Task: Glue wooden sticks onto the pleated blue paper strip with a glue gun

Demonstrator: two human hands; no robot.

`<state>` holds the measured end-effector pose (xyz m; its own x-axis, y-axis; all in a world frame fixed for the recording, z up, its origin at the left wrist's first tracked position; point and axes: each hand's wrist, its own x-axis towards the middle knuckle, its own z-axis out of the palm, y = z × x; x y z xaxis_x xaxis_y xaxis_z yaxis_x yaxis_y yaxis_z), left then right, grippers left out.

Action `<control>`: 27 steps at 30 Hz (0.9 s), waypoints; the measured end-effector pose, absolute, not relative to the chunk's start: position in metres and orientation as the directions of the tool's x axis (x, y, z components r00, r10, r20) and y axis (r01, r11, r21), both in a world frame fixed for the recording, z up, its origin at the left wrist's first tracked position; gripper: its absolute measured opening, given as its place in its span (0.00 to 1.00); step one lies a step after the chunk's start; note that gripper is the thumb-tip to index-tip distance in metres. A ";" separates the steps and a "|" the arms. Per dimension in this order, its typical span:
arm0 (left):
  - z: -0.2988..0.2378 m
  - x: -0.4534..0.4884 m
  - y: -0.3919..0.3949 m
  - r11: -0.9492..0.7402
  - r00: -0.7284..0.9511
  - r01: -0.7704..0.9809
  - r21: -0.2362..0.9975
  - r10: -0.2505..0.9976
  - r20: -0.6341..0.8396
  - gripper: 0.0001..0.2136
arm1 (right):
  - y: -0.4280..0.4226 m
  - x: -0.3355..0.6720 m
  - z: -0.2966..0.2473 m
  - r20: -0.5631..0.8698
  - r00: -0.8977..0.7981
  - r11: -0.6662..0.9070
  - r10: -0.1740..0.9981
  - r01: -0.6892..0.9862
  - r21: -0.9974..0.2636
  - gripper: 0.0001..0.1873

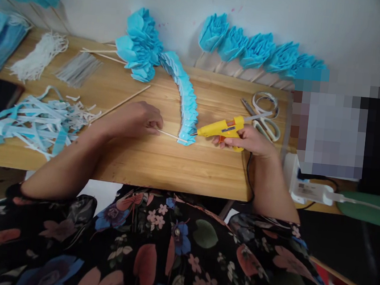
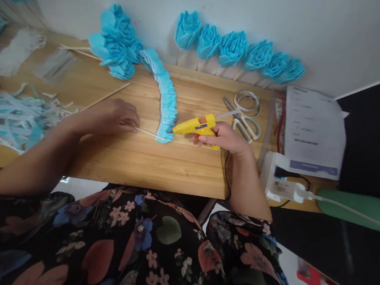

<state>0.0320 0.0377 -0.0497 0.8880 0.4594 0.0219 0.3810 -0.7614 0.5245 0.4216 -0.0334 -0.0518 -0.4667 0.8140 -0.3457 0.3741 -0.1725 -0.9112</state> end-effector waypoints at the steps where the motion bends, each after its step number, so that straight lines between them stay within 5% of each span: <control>1: -0.050 0.032 0.038 -0.760 0.886 0.388 0.521 0.463 0.016 0.12 | -0.033 0.422 -0.052 -0.350 -0.465 -0.171 0.813 0.384 -0.908 0.26; 27: -0.056 0.033 0.040 -0.766 0.888 0.372 0.524 0.458 0.040 0.13 | -0.034 0.417 -0.049 -0.333 -0.467 -0.151 0.819 0.384 -0.911 0.23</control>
